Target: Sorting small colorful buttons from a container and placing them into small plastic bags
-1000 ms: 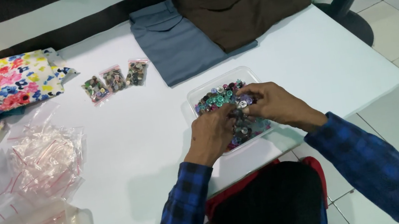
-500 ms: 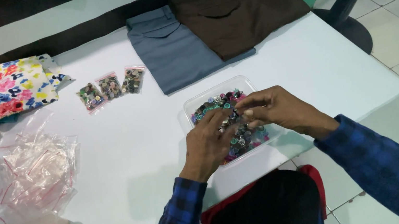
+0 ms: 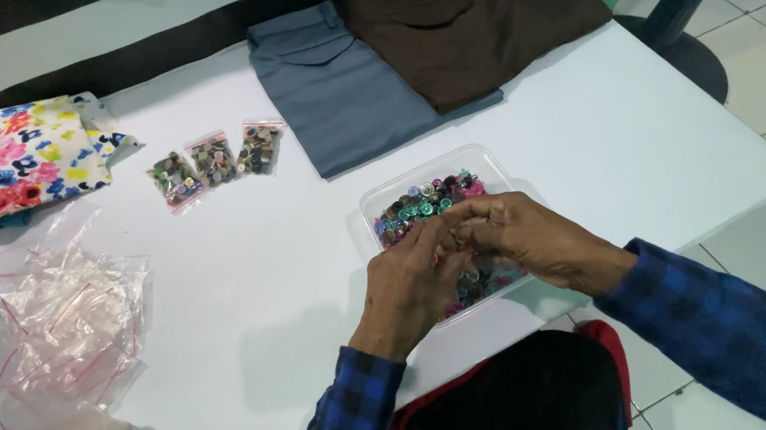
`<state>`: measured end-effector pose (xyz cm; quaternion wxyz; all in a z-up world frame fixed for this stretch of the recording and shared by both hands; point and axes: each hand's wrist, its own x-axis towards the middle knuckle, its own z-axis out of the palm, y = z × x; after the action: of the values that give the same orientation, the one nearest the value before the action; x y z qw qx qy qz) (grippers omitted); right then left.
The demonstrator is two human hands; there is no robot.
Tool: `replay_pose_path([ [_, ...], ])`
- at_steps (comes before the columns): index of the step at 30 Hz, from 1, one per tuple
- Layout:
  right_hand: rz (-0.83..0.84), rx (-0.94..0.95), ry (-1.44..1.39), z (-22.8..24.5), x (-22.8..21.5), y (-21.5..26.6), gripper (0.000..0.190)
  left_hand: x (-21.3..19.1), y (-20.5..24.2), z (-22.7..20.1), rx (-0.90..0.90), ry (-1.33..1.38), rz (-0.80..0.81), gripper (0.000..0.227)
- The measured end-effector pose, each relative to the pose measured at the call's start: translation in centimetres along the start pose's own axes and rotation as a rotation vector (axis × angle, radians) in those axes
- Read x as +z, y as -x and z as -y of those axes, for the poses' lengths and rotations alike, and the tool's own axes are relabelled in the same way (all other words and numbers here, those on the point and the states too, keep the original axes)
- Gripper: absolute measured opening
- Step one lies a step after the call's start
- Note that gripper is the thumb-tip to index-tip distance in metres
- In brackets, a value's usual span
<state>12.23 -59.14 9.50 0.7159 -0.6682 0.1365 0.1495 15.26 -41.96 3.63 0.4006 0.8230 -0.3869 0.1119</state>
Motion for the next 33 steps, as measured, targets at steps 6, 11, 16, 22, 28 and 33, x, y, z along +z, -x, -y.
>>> replay_pose_path([
  [6,0.009,0.011,0.017,0.6,1.1,0.5,0.027,-0.9,-0.2,-0.8,0.037,0.0,-0.029,0.029],
  [11,-0.012,0.02,0.041,-0.3,0.4,-0.1,0.029,-0.4,-0.2,-0.2,0.059,0.035,-0.041,0.008],
  [16,0.001,0.015,0.012,1.4,1.7,1.4,0.021,-0.3,-0.2,0.2,0.094,0.076,-0.037,0.015],
  [22,0.03,0.009,0.064,2.2,1.2,1.7,0.026,-0.5,0.0,-0.5,0.067,0.144,-0.092,0.021],
  [28,0.153,-0.203,1.066,2.4,-1.1,0.7,0.03,-0.7,1.0,0.5,0.134,-0.192,-0.2,0.016],
  [33,0.528,-0.501,1.229,1.9,0.8,1.8,0.025,0.5,1.5,0.8,0.089,-0.276,-0.26,0.014],
])
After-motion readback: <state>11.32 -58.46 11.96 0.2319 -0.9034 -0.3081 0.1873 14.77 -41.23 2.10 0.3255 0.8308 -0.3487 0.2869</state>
